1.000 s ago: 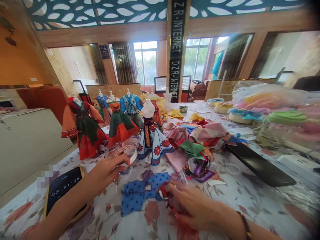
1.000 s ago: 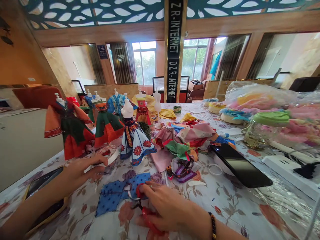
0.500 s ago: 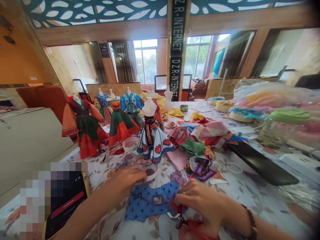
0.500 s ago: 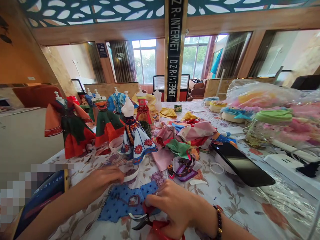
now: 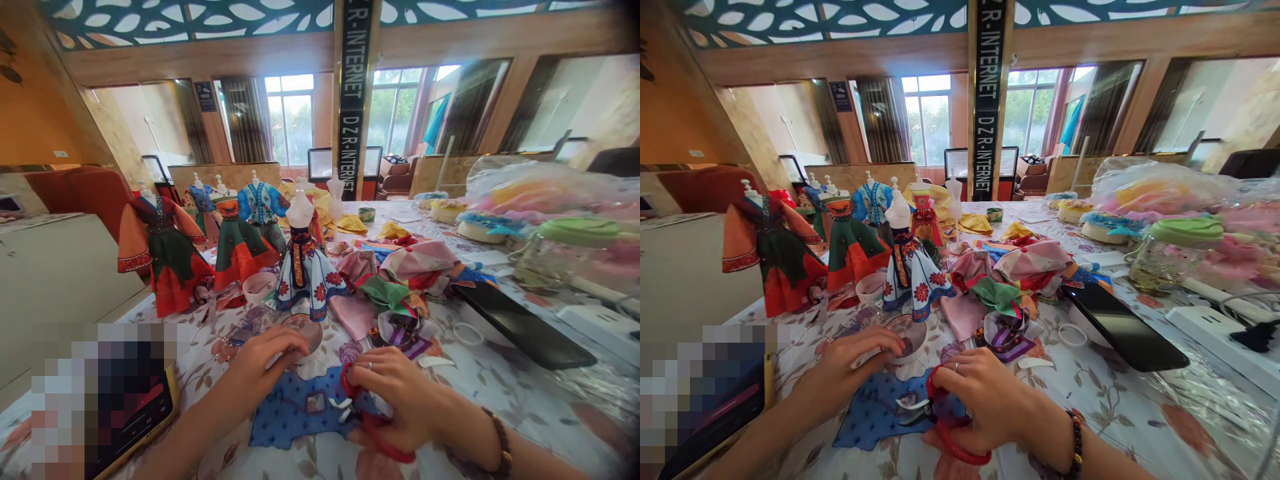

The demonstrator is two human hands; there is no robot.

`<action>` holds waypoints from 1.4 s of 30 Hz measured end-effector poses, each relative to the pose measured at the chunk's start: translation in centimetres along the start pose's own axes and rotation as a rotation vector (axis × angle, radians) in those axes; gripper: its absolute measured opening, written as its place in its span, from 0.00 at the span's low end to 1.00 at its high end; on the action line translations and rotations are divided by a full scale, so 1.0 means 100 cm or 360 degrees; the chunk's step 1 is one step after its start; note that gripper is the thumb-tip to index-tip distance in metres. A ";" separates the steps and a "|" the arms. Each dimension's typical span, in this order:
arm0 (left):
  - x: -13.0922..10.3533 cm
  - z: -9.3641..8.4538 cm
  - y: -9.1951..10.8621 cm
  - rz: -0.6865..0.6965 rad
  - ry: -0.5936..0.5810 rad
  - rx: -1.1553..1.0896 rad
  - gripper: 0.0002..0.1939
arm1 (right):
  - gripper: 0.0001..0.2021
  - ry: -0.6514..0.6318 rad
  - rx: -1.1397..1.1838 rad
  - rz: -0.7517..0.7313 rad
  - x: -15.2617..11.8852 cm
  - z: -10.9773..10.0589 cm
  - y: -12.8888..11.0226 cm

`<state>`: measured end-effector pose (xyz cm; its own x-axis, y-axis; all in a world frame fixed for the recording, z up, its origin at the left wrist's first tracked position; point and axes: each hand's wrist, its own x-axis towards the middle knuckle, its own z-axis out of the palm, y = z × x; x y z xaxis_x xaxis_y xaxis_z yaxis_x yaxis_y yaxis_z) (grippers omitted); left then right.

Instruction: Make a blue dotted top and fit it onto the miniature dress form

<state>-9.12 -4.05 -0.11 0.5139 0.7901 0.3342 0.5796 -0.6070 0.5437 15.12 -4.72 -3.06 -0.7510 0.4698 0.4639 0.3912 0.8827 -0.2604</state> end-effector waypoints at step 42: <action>-0.004 0.008 0.029 0.0005 0.0464 0.0052 0.07 | 0.07 0.0110 -0.0724 0.0175 0.004 0.006 0.002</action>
<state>-7.14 -6.18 0.68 0.3148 0.7768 0.5455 0.6009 -0.6080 0.5190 14.60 -4.36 -3.46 -0.6610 0.5469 0.5139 0.6712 0.7371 0.0789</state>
